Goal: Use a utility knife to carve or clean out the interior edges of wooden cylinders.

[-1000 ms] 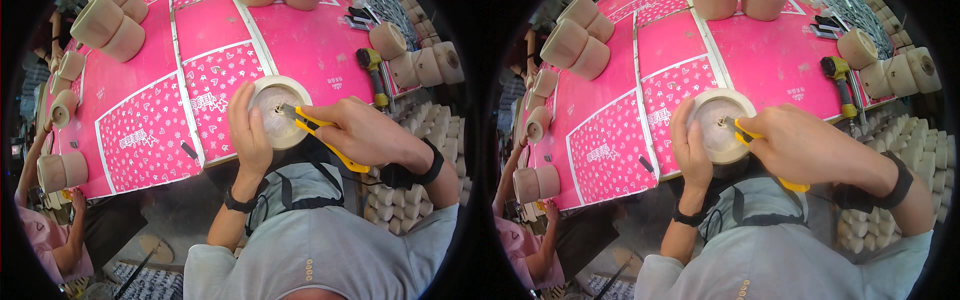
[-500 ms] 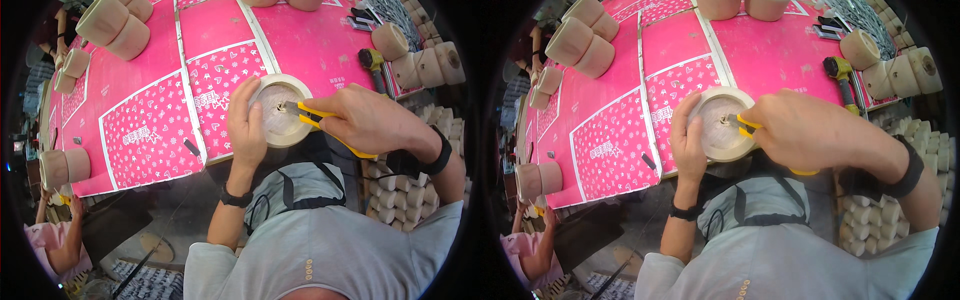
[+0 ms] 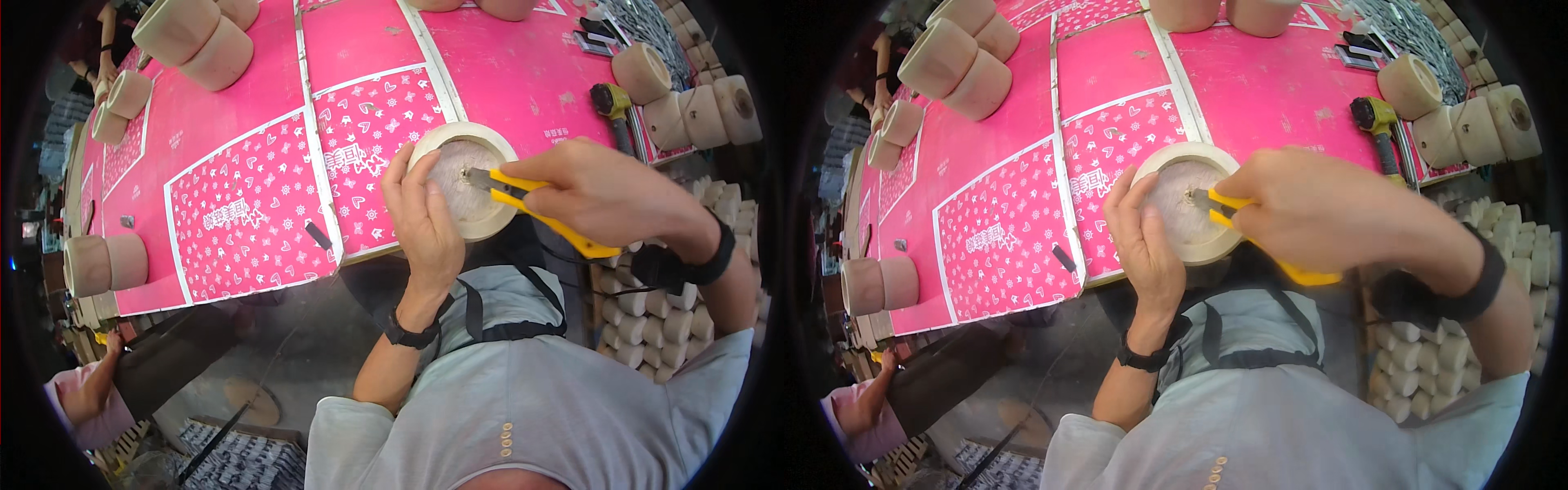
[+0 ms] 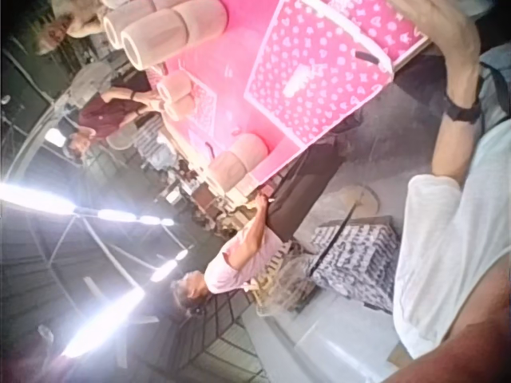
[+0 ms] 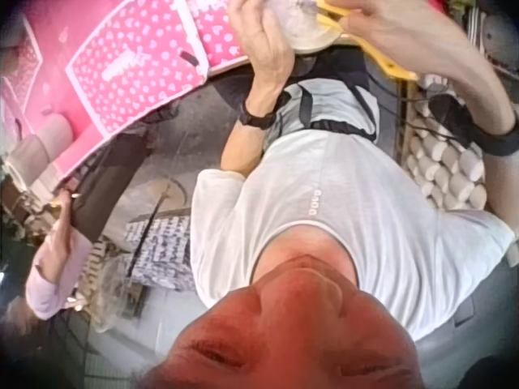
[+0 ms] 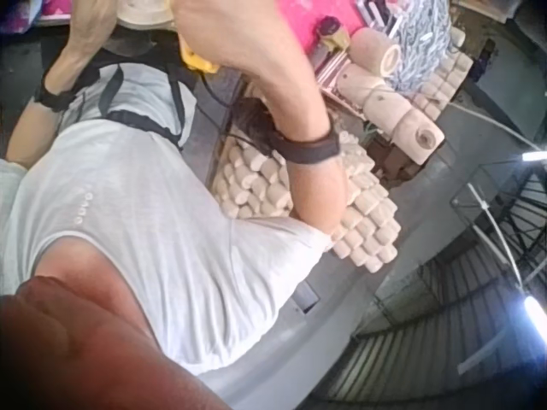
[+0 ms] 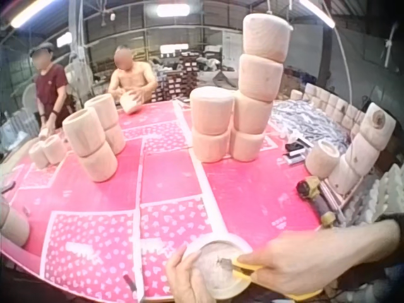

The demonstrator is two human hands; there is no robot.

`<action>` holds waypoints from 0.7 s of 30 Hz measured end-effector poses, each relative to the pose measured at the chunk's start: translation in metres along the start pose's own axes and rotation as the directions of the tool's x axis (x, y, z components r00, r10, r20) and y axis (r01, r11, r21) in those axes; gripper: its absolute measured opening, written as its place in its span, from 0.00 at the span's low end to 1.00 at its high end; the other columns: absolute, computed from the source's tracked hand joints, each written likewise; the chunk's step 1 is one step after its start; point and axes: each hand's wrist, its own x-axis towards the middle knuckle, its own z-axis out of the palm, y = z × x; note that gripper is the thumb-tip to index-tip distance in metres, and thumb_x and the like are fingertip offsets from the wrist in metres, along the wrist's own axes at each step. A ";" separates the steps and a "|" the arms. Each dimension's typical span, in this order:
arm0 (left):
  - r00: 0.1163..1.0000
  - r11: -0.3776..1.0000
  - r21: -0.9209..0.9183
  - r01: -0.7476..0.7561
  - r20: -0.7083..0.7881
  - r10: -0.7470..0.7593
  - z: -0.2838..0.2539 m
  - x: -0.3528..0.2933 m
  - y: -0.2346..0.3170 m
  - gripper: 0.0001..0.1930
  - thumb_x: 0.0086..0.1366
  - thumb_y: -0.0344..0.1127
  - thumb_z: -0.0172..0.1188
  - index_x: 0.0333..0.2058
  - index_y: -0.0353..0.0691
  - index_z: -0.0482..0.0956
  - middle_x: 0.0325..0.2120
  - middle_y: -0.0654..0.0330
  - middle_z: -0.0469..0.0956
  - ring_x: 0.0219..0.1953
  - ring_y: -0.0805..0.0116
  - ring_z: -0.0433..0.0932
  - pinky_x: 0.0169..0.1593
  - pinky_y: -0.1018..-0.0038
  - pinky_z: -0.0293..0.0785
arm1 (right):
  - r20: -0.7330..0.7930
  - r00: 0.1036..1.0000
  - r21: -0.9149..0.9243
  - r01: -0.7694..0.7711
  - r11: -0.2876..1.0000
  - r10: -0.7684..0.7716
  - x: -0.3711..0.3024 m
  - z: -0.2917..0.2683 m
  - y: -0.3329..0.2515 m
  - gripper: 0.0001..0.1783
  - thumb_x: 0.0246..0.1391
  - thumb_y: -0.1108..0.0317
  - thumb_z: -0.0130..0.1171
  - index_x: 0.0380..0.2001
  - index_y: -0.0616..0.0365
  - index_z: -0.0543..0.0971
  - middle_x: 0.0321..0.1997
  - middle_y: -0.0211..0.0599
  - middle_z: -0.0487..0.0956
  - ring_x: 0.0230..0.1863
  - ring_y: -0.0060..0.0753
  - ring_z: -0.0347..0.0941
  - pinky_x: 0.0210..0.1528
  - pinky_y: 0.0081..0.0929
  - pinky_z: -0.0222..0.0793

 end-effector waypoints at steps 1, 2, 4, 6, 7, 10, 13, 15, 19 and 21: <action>1.000 1.000 -0.008 0.015 -0.001 -0.015 0.000 0.000 0.000 0.17 0.70 0.28 0.42 0.52 0.34 0.75 0.59 0.48 0.66 0.63 0.55 0.64 0.65 0.63 0.59 | -0.046 0.998 -0.024 0.032 0.999 -0.033 0.001 0.005 0.003 0.24 0.59 0.70 0.50 0.57 0.70 0.73 0.25 0.50 0.78 0.27 0.34 0.78 0.31 0.31 0.72; 1.000 0.999 -0.017 0.029 -0.001 -0.029 0.000 0.000 0.001 0.17 0.70 0.28 0.42 0.52 0.34 0.75 0.59 0.48 0.66 0.63 0.55 0.64 0.65 0.63 0.59 | -0.052 0.998 -0.023 0.031 0.999 -0.032 -0.001 0.005 0.007 0.24 0.59 0.70 0.50 0.57 0.70 0.73 0.25 0.50 0.78 0.27 0.34 0.78 0.31 0.31 0.72; 1.000 1.000 -0.015 0.024 -0.003 -0.024 0.000 0.000 0.000 0.17 0.70 0.28 0.43 0.52 0.34 0.75 0.59 0.48 0.66 0.63 0.56 0.64 0.65 0.63 0.60 | 0.011 1.000 0.290 -0.030 0.957 0.028 -0.004 -0.001 0.008 0.25 0.61 0.68 0.51 0.59 0.68 0.73 0.24 0.40 0.78 0.28 0.23 0.77 0.31 0.26 0.72; 1.000 1.000 -0.013 0.019 -0.008 -0.019 0.001 0.000 -0.001 0.17 0.70 0.28 0.43 0.52 0.34 0.75 0.59 0.48 0.66 0.63 0.56 0.64 0.65 0.63 0.60 | 0.015 0.996 0.405 -0.087 0.910 0.089 -0.015 -0.007 0.008 0.25 0.62 0.67 0.50 0.60 0.67 0.73 0.24 0.36 0.78 0.27 0.21 0.76 0.30 0.24 0.72; 1.000 1.000 -0.004 0.011 -0.008 -0.011 0.000 0.000 -0.001 0.17 0.69 0.28 0.44 0.53 0.34 0.75 0.58 0.48 0.67 0.62 0.56 0.65 0.65 0.64 0.60 | 0.028 0.988 0.511 -0.144 0.847 0.151 -0.019 -0.008 0.010 0.25 0.64 0.66 0.50 0.61 0.66 0.72 0.25 0.33 0.79 0.26 0.19 0.75 0.29 0.21 0.71; 1.000 1.000 0.017 -0.008 0.016 0.008 -0.003 0.003 -0.001 0.17 0.69 0.26 0.44 0.54 0.33 0.75 0.58 0.48 0.68 0.62 0.56 0.66 0.65 0.64 0.60 | -0.061 0.992 0.484 -0.071 0.872 0.115 -0.020 0.001 0.027 0.22 0.62 0.67 0.51 0.57 0.65 0.75 0.27 0.36 0.80 0.25 0.22 0.74 0.30 0.23 0.70; 0.997 1.000 -0.008 -0.022 0.078 0.023 -0.013 0.012 -0.009 0.18 0.68 0.25 0.45 0.55 0.33 0.74 0.58 0.48 0.70 0.62 0.57 0.67 0.66 0.65 0.60 | -0.191 0.981 0.319 0.030 0.947 0.034 -0.019 0.001 0.026 0.20 0.59 0.68 0.53 0.52 0.65 0.78 0.29 0.46 0.81 0.28 0.35 0.78 0.33 0.30 0.72; 0.993 0.999 -0.047 -0.026 0.111 0.031 -0.018 0.023 -0.016 0.18 0.68 0.24 0.46 0.55 0.32 0.74 0.58 0.48 0.71 0.62 0.58 0.68 0.66 0.66 0.60 | -0.247 0.968 0.173 0.085 0.981 -0.041 -0.017 -0.001 0.029 0.20 0.57 0.69 0.54 0.53 0.64 0.78 0.31 0.52 0.81 0.29 0.43 0.79 0.34 0.32 0.73; 0.974 0.956 -0.276 0.097 0.222 -0.034 -0.024 0.038 -0.024 0.18 0.64 0.24 0.51 0.52 0.31 0.77 0.54 0.46 0.76 0.59 0.57 0.74 0.63 0.66 0.67 | -0.272 0.938 -0.007 0.219 0.976 -0.213 -0.013 -0.003 0.030 0.23 0.53 0.74 0.55 0.54 0.64 0.78 0.26 0.51 0.78 0.26 0.41 0.75 0.33 0.34 0.71; 0.971 0.958 -0.261 0.117 0.233 -0.055 -0.025 0.037 -0.023 0.18 0.64 0.24 0.50 0.53 0.31 0.76 0.54 0.47 0.76 0.59 0.57 0.74 0.63 0.65 0.66 | -0.246 0.953 -0.033 0.176 0.984 -0.178 -0.011 -0.007 0.021 0.21 0.52 0.73 0.55 0.51 0.63 0.79 0.28 0.55 0.79 0.29 0.56 0.76 0.35 0.41 0.72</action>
